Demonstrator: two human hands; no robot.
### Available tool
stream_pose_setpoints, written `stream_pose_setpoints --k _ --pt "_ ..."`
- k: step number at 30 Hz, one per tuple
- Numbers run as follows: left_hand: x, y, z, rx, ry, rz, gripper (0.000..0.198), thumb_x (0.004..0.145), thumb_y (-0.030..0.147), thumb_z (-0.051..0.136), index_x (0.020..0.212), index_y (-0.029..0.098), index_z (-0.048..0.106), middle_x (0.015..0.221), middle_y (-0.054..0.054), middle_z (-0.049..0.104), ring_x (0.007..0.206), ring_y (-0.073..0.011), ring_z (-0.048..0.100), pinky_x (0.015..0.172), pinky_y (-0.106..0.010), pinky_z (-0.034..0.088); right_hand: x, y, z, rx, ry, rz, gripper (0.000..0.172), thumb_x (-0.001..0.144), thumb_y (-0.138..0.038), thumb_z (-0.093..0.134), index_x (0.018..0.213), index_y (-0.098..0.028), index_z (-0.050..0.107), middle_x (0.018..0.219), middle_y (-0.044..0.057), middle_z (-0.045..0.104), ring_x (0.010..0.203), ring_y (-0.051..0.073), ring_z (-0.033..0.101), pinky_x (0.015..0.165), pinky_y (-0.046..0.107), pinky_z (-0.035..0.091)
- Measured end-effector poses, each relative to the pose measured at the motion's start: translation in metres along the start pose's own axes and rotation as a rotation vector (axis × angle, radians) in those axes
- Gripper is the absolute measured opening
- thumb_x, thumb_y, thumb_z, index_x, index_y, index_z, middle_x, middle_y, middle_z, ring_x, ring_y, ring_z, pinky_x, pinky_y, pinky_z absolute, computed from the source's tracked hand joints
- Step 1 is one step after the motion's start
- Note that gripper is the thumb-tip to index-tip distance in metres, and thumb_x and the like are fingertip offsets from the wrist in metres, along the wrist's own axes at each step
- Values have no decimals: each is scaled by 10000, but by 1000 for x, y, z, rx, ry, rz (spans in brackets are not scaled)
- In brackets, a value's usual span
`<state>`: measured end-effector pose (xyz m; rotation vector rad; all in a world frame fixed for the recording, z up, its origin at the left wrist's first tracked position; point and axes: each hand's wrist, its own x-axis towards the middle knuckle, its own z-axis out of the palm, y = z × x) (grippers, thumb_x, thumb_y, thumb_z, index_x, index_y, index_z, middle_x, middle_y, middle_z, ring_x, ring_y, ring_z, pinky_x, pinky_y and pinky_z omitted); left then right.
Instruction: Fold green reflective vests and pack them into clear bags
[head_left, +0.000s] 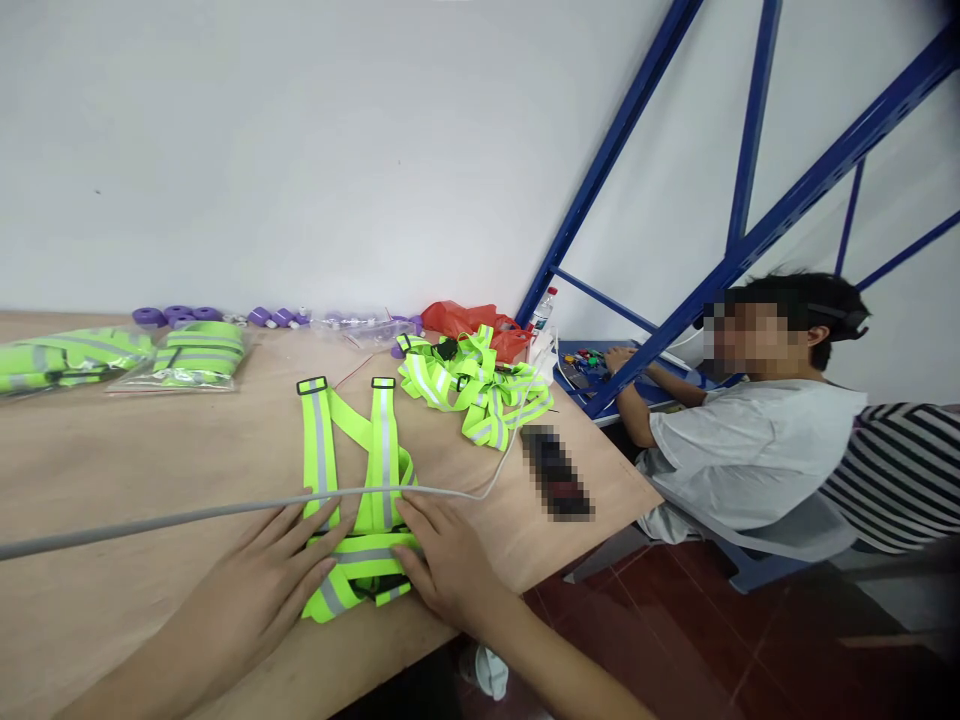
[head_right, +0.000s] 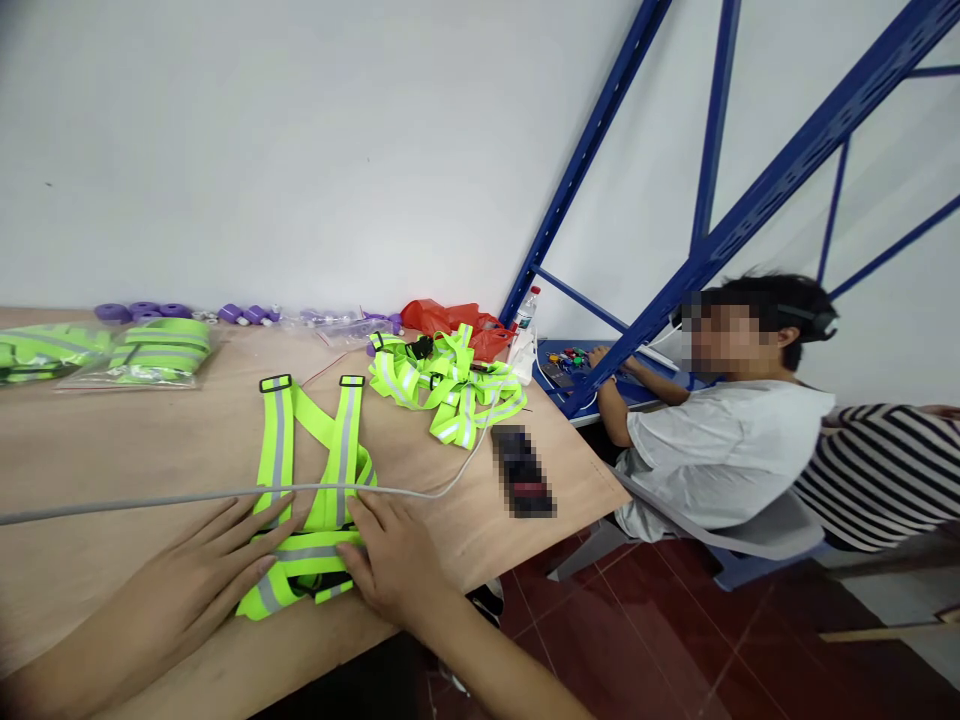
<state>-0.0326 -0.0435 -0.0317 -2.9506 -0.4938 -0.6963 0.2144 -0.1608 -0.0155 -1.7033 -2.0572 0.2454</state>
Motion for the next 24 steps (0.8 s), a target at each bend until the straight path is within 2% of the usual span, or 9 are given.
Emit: stream_pose_setpoints --k 3,5,9,11,15,18,21,24 --pt "-2 -1 0 -6 -17 -11 518 1037 433 463 1546 362 403 1493 23 555 1267 -280 624 1017 -415 497 0 -1 -2 38 -3 9 524 1035 -362 466 1506 -139 413 1415 152 604 1290 271 561 1094 446 477" --pt "-2 -1 1 -23 -21 -20 495 1037 428 466 1528 379 432 1491 34 557 1279 -277 616 1030 -414 497 0 0 -5 42 -46 -18 570 1030 -420 481 1525 -154 384 1444 151 582 1331 263 531 1131 444 444" --pt "-3 -1 2 -30 -51 -63 484 1035 433 463 1515 372 456 1521 19 525 1292 -290 606 1040 -425 502 -2 3 -14 -27 -207 -168 865 911 -698 546 1567 -174 339 1599 178 396 1510 306 303 1247 502 254" --pt "-4 1 2 -26 -80 -91 468 1034 440 463 1497 372 486 1524 17 523 1307 -302 593 1044 -440 504 -3 3 -16 -50 -250 -172 892 894 -718 550 1584 -202 320 1638 181 319 1536 323 240 1246 523 241" --pt "-5 8 -4 -77 -138 -148 415 1038 405 462 1439 368 564 1501 25 554 1392 -315 510 1125 -487 451 -6 2 -13 -60 -257 -135 782 921 -589 622 1565 -220 377 1634 197 304 1517 345 279 1187 534 357" --pt "-3 13 -11 -147 -158 -196 389 1040 380 462 1390 332 623 1468 0 590 1408 -327 490 1133 -518 448 -7 3 -10 -60 -213 -164 716 919 -527 658 1525 -207 452 1592 203 386 1480 353 355 1159 552 400" --pt "0 15 -17 -203 -180 -220 371 1043 356 454 1355 321 653 1461 -14 597 1422 -342 468 1135 -565 437 -8 5 -9 -47 -187 -210 734 916 -549 649 1521 -179 458 1543 198 470 1456 349 401 1162 560 405" --pt "3 17 -20 -262 -196 -249 372 1049 330 447 1366 317 641 1475 -9 585 1473 -338 391 1164 -585 394 -7 7 -9 -37 -183 -219 769 920 -570 631 1542 -169 422 1542 188 480 1452 336 411 1161 554 415"
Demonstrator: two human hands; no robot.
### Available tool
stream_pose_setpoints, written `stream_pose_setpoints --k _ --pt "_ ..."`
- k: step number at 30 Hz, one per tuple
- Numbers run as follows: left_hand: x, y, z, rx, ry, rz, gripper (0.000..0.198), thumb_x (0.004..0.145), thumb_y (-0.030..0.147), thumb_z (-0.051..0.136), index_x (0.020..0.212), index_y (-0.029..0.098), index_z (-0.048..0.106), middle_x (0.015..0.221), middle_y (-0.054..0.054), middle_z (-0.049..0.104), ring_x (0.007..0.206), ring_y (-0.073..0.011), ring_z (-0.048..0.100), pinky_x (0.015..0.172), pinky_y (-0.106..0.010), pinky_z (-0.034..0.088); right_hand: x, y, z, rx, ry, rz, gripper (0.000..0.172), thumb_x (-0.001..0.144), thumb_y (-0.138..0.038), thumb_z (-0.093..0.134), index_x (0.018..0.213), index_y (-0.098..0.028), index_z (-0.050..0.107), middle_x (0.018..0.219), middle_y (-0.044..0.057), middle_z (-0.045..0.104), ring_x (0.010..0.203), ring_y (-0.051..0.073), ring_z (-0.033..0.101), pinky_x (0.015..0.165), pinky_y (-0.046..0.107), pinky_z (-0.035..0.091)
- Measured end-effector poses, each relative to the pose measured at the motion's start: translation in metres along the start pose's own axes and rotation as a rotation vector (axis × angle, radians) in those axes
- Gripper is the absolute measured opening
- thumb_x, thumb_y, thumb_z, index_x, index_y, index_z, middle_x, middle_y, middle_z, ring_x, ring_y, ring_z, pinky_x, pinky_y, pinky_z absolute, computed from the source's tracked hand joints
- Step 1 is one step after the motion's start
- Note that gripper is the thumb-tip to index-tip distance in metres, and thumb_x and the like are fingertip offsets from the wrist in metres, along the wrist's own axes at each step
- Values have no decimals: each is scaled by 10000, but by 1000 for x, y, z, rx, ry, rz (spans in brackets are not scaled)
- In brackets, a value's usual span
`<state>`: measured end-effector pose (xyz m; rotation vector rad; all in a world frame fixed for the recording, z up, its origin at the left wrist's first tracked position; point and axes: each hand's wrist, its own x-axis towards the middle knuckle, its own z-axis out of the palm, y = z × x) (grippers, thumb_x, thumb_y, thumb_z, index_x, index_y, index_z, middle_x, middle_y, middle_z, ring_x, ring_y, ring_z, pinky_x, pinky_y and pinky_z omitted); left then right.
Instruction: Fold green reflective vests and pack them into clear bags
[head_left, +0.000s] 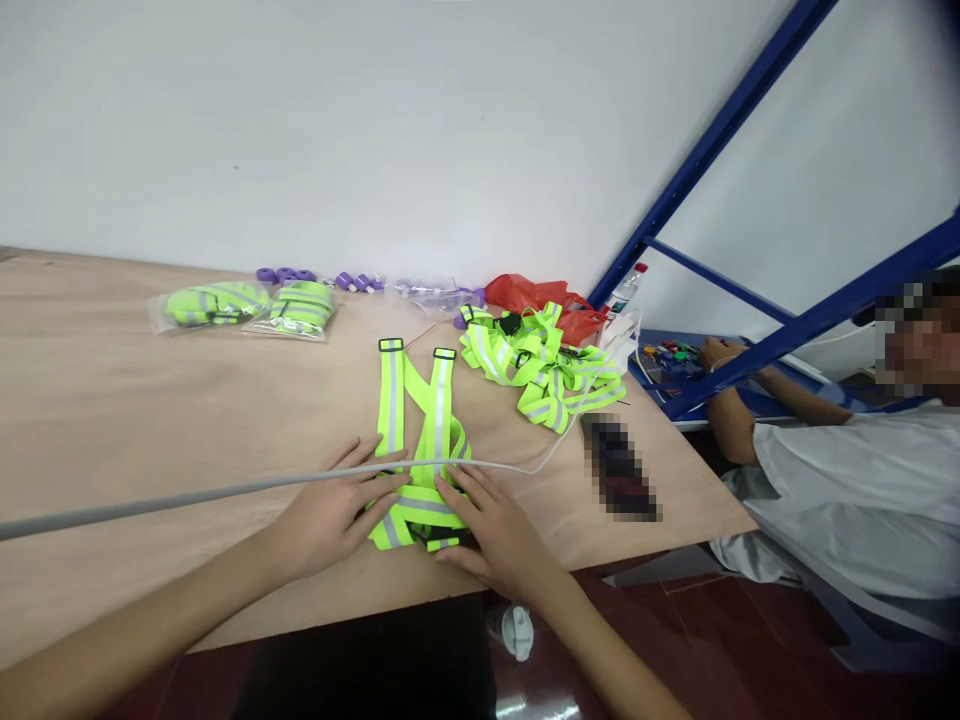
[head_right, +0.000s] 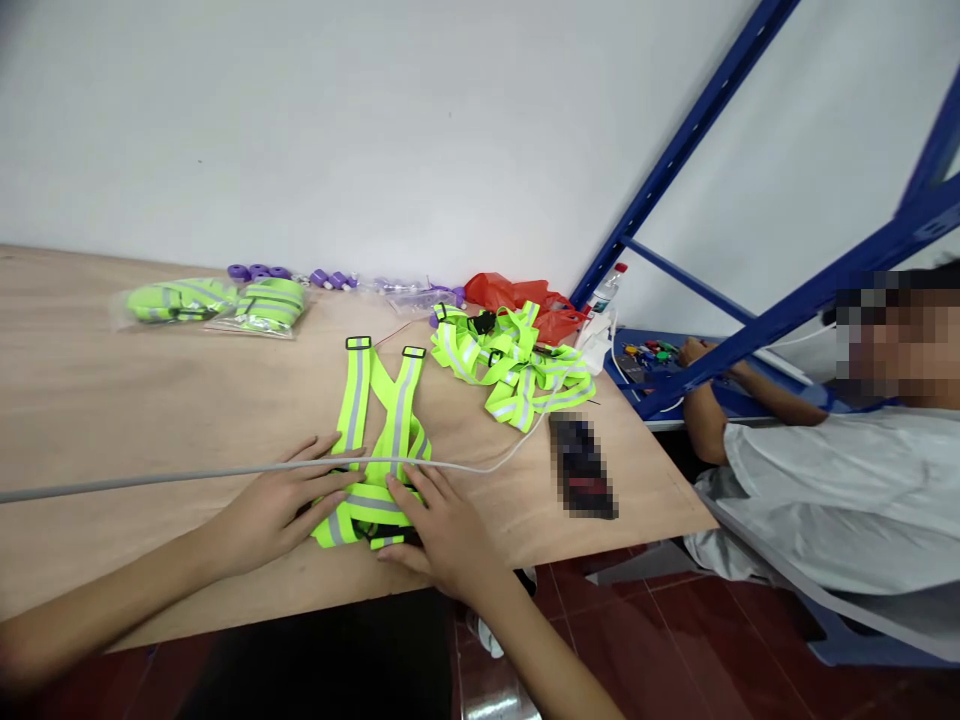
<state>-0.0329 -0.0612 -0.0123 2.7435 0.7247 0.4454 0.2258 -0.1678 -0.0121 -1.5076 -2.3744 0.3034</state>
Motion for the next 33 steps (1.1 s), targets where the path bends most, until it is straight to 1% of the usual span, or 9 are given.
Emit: stream_pose_setpoints --k 5,9,11,13,16,19,23,29,33 --pt "2 2 -1 -31 -20 -50 352 1055 336 432 1301 298 680 1477 -13 585 1468 -331 396 1165 -586 381 -1 -1 3 13 52 -33 703 959 -503 605 1546 -169 409 1539 185 478 1452 328 408 1151 569 421" --pt "5 4 -1 19 -1 -43 348 1056 322 417 1276 272 682 1452 -31 605 1422 -352 449 1134 -595 410 -3 0 7 -1 111 -79 514 993 -397 583 1474 -228 520 1517 147 509 1458 323 397 1130 573 444" --pt "5 7 -2 40 19 -24 339 1055 309 420 1276 247 669 1390 -58 645 1364 -335 510 1118 -567 436 -3 2 9 -2 114 -104 471 991 -384 590 1439 -240 560 1482 125 554 1463 319 394 1138 579 435" --pt "5 11 -4 40 49 -3 332 1060 301 406 1263 219 656 1298 -87 681 1274 -292 580 1080 -504 485 -2 4 8 15 112 -117 474 981 -387 610 1431 -246 569 1448 116 590 1447 304 425 1148 569 428" --pt "0 17 -9 30 55 17 325 1072 324 381 1136 204 675 1197 -99 695 1186 -258 621 1005 -433 536 1 4 4 62 114 -102 466 958 -390 645 1406 -270 594 1405 109 626 1384 287 502 1143 545 441" --pt "-5 17 -15 6 -2 38 325 1043 454 457 1102 202 653 1235 -110 672 1240 -295 585 1004 -447 529 4 1 -1 126 120 -66 437 946 -373 661 1367 -265 621 1359 108 648 1312 273 562 1103 500 486" --pt "-8 16 -18 -30 -41 41 490 914 635 604 1162 212 611 1340 -122 627 1311 -340 529 1014 -460 516 7 -3 -3 167 122 -32 416 941 -334 653 1349 -259 625 1325 111 651 1248 268 599 1049 474 527" --pt "-5 17 -17 -46 -34 47 314 981 478 566 1121 201 611 1279 -119 647 1304 -312 532 1009 -428 518 6 3 -1 114 113 -91 478 942 -367 657 1401 -256 586 1344 127 642 1264 278 595 1051 484 524" --pt "-6 18 -17 -62 -21 52 338 988 470 558 1165 184 590 1339 -133 618 1306 -317 531 1028 -441 513 5 9 -2 88 87 -153 503 963 -361 633 1443 -238 545 1399 136 613 1310 271 561 1074 483 507"
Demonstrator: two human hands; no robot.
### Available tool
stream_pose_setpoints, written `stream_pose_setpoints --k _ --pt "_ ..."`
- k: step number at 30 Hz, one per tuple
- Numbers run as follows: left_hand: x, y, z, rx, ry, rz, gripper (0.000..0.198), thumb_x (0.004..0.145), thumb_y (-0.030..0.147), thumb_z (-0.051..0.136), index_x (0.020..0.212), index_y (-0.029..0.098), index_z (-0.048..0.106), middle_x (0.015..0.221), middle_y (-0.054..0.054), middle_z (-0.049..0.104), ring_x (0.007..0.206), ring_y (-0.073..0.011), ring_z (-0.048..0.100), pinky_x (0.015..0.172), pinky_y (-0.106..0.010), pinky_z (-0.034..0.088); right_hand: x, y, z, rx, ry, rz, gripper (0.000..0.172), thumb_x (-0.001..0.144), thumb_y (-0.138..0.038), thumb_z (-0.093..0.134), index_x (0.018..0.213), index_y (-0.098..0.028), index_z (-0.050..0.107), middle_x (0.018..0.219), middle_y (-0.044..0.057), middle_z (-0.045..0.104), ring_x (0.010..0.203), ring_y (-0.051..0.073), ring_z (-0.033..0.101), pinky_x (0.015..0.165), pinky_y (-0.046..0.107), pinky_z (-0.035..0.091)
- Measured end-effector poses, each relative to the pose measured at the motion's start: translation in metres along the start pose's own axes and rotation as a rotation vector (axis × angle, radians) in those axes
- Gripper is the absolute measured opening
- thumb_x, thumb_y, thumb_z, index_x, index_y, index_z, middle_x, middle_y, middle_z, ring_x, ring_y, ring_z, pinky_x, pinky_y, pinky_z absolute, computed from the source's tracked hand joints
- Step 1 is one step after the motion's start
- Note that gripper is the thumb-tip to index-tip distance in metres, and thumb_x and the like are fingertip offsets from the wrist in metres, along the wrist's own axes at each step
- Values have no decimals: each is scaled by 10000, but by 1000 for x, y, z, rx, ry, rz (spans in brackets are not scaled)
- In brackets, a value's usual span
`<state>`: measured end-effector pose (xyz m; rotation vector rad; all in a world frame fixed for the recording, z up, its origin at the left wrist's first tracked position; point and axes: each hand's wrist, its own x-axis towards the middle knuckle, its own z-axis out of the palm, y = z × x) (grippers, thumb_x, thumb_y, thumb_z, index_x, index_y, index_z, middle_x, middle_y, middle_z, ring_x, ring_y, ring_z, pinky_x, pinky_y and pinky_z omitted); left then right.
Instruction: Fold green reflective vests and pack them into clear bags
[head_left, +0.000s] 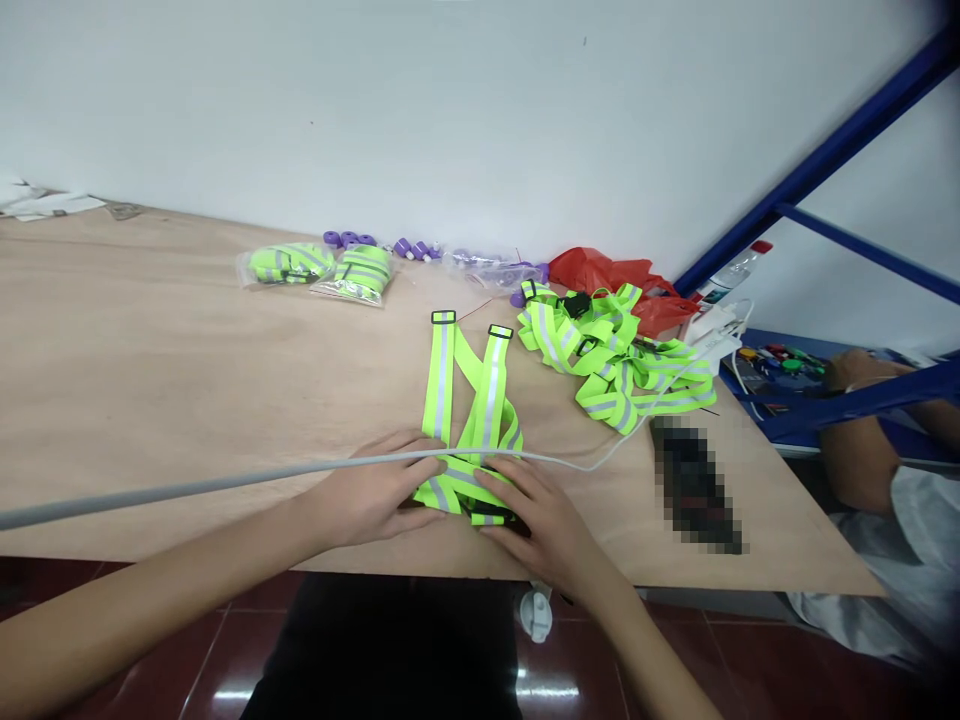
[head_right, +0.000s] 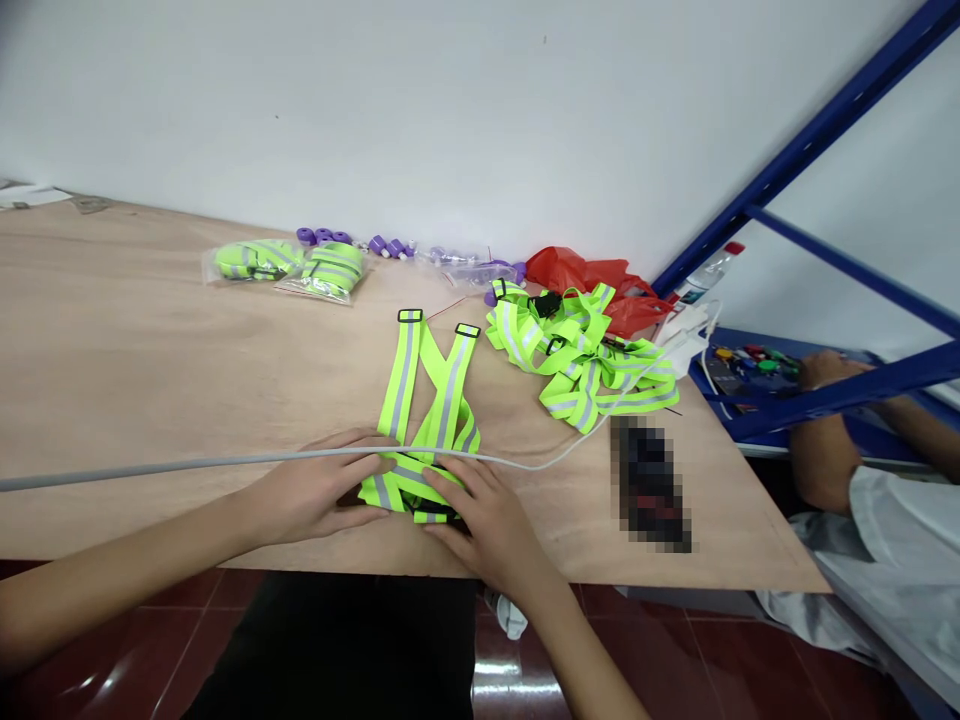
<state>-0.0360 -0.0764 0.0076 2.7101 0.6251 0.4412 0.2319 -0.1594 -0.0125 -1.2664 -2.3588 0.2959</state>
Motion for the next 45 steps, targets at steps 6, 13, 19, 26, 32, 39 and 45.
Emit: stream_pose_setpoints --k 6,13,19,26,32,39,45 --pt "-4 10 6 23 67 -34 316 1024 427 484 1154 169 612 1308 -161 616 1273 -324 548 989 -467 535 -1 1 0 -73 21 3 483 975 -283 593 1456 -283 543 1376 131 596 1270 273 564 1014 463 528" --pt "-2 16 8 92 52 -55 314 1034 397 476 1202 157 589 1202 -149 660 1244 -327 573 976 -464 546 -7 -7 6 -330 140 95 405 949 -276 624 1353 -289 646 1174 112 673 1053 280 610 899 424 476" --pt "0 15 9 176 66 -26 361 1054 422 396 1122 144 617 1098 -146 688 1045 -303 671 813 -407 591 -14 -10 9 -458 244 47 355 974 -256 618 1325 -199 619 1216 92 746 1119 265 652 899 374 438" --pt "14 10 1 122 24 -81 368 1065 399 356 1052 167 641 999 -101 699 951 -275 668 799 -405 560 -1 6 2 -193 259 79 265 1002 -288 553 1204 -206 705 1050 95 777 946 236 726 834 361 574" --pt "41 -9 4 58 70 -159 412 1069 365 348 871 173 653 803 -61 678 831 -237 613 833 -405 502 24 32 -7 96 126 345 348 978 -375 558 1260 -235 707 1187 89 762 1082 282 721 903 410 589" --pt "54 -15 9 68 93 -317 413 1064 354 376 933 158 715 1030 -99 667 1028 -276 571 938 -462 459 44 53 -17 129 52 373 400 945 -426 578 1290 -271 708 1077 77 709 1013 260 668 892 389 557" --pt "58 -13 14 268 139 -415 404 1059 355 368 1044 177 731 1274 -132 632 1145 -346 560 929 -523 465 49 68 -13 73 65 287 392 947 -394 582 1301 -274 700 1225 91 688 1135 265 647 972 394 535"
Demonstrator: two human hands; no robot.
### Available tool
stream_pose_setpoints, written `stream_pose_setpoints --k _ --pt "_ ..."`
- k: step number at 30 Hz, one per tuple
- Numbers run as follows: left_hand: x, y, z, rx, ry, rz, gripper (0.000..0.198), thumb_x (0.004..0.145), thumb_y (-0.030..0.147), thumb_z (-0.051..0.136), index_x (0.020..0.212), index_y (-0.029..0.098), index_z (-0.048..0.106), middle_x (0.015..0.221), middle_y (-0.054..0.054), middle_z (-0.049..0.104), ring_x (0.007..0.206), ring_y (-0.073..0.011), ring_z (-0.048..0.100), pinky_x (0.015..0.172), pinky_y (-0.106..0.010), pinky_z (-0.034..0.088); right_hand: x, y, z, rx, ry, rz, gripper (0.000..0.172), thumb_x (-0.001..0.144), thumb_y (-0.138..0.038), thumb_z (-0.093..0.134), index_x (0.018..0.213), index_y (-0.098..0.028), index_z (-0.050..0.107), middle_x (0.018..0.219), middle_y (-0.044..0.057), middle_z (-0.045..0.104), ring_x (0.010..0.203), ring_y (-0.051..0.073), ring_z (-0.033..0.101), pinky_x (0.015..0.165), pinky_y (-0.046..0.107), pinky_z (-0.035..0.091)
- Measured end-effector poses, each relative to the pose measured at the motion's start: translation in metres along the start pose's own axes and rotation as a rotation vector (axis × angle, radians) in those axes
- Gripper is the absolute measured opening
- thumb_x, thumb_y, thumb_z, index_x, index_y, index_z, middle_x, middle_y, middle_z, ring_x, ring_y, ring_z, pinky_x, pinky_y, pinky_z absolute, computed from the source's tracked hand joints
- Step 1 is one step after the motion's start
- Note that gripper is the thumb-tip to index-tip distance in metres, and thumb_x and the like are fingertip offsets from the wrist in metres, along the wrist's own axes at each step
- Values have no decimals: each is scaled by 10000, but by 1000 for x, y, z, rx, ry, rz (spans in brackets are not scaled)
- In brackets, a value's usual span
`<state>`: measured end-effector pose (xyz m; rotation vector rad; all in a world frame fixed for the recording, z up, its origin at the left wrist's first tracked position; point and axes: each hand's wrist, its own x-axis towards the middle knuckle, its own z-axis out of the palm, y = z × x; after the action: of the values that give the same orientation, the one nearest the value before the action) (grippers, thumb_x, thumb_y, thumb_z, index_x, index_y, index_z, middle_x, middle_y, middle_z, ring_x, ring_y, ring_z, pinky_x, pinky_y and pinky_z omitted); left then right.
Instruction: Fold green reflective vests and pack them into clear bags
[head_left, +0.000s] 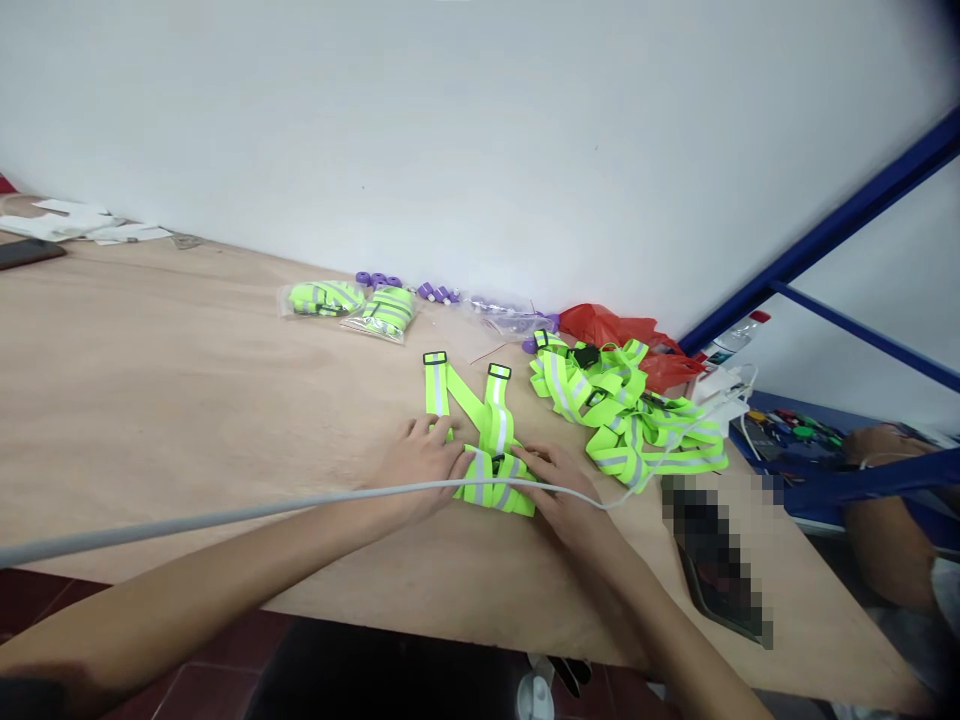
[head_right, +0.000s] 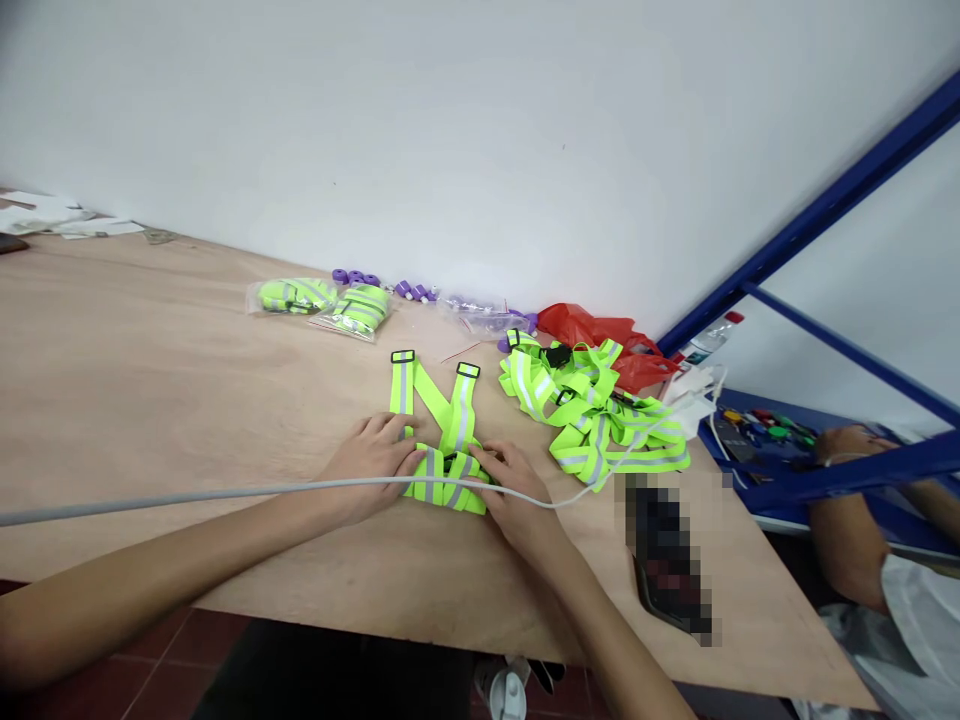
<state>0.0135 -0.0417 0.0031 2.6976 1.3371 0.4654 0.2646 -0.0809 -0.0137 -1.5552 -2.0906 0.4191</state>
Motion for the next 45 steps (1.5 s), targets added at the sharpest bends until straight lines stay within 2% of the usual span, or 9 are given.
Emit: stream_pose_setpoints --k 6,13,18,24,28,32,36,41,45 --pt "-2 -4 11 134 -41 4 385 1053 303 364 1154 126 690 1339 -191 612 1187 -364 586 978 -532 483 5 -3 10 -89 -13 -58 359 1004 -352 490 1273 -257 708 1177 78 759 1105 274 680 981 440 536" --pt "-1 -20 22 -189 -87 48 477 1073 323 304 1483 127 448 1532 -163 498 1440 -277 445 1172 -451 399 -2 -7 15 -141 7 54 407 994 -342 490 1359 -216 619 1220 92 743 1093 285 697 926 426 562" --pt "0 -21 13 -317 -164 119 519 1082 426 259 1525 212 423 1596 -117 427 1507 -284 341 1230 -508 302 -2 -2 19 -210 76 -75 329 1020 -335 468 1222 -213 696 1191 98 741 1104 273 678 959 421 541" --pt "-1 -22 11 -289 -194 196 609 1025 612 347 1458 228 536 1596 -146 417 1504 -370 321 1222 -571 280 0 1 21 -345 161 -178 359 1038 -324 425 1163 -187 732 954 109 699 904 240 650 804 366 538" --pt "-2 -23 16 -245 -163 190 610 1003 624 402 1437 226 559 1587 -141 430 1495 -383 334 1217 -559 298 -1 -1 18 -398 108 -165 379 1047 -302 390 1201 -187 716 945 105 679 888 241 614 817 377 501" --pt "-1 -23 16 -203 -153 225 643 976 652 447 1427 209 564 1567 -165 449 1465 -396 383 1206 -560 316 -6 -5 12 -369 -16 -161 471 993 -433 533 1347 -138 627 1041 127 672 955 271 601 846 405 497" --pt "1 -20 12 -129 -147 261 583 1012 569 416 1414 174 568 1531 -199 477 1433 -410 421 1175 -584 343 -8 -7 9 -365 -86 -105 683 859 -523 710 1405 -133 583 1108 144 669 1017 314 595 889 451 489" --pt "1 -14 11 -30 -108 324 515 1030 444 422 1500 239 462 1599 -174 387 1462 -445 347 1149 -680 293 -5 -7 9 -336 -117 -65 603 827 -532 738 1311 -181 658 1059 119 690 973 316 622 853 453 495" --pt "6 -11 13 -41 -152 548 479 1019 284 436 1497 303 462 1630 -110 361 1515 -384 278 1201 -672 202 -3 -6 9 -287 -94 -83 557 829 -547 728 1270 -211 679 1059 113 711 978 312 639 845 447 502"
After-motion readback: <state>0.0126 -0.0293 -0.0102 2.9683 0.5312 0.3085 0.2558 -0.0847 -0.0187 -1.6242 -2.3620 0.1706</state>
